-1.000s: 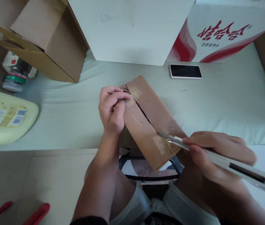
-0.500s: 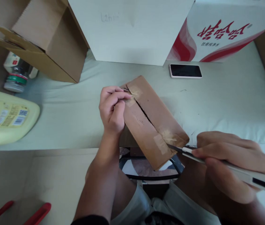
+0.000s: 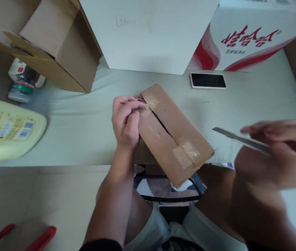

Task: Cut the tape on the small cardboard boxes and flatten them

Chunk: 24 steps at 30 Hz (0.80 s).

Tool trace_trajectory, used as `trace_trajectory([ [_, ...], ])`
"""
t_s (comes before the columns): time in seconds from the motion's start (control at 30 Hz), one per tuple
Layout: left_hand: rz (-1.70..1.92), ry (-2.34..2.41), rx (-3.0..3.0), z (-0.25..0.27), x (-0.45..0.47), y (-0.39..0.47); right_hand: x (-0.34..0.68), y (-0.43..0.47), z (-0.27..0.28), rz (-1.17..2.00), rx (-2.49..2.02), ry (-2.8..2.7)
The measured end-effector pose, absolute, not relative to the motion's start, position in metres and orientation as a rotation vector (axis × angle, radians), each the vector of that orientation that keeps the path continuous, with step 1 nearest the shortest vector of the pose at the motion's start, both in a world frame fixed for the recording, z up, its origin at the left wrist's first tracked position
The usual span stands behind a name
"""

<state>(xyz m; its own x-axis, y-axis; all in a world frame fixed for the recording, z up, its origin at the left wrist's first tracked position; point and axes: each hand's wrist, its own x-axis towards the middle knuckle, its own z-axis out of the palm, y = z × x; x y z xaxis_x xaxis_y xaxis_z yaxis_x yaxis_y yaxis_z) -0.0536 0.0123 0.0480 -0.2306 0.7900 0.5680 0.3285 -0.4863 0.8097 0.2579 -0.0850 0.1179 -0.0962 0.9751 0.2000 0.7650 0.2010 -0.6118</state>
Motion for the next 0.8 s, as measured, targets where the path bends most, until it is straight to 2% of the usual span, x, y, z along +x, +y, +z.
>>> trace_trajectory([
  [0.27,1.901,1.345,1.431,0.056,-0.063,0.016,0.221,-0.033,0.043,0.336,-1.958,-1.977],
  [0.4,1.903,1.384,1.342,0.06,-0.064,0.014,0.219,-0.031,0.034,0.312,-1.855,-2.106],
  [0.47,1.867,1.403,1.341,0.059,-0.065,0.014,0.217,-0.033,0.044,0.435,-1.699,-2.061],
  [0.63,1.765,1.404,1.352,0.056,-0.069,0.014,0.208,-0.045,0.072,1.095,-1.349,-1.839],
  [0.8,1.677,1.395,1.406,0.06,-0.068,0.013,0.206,-0.051,0.074,1.25,-1.244,-1.756],
])
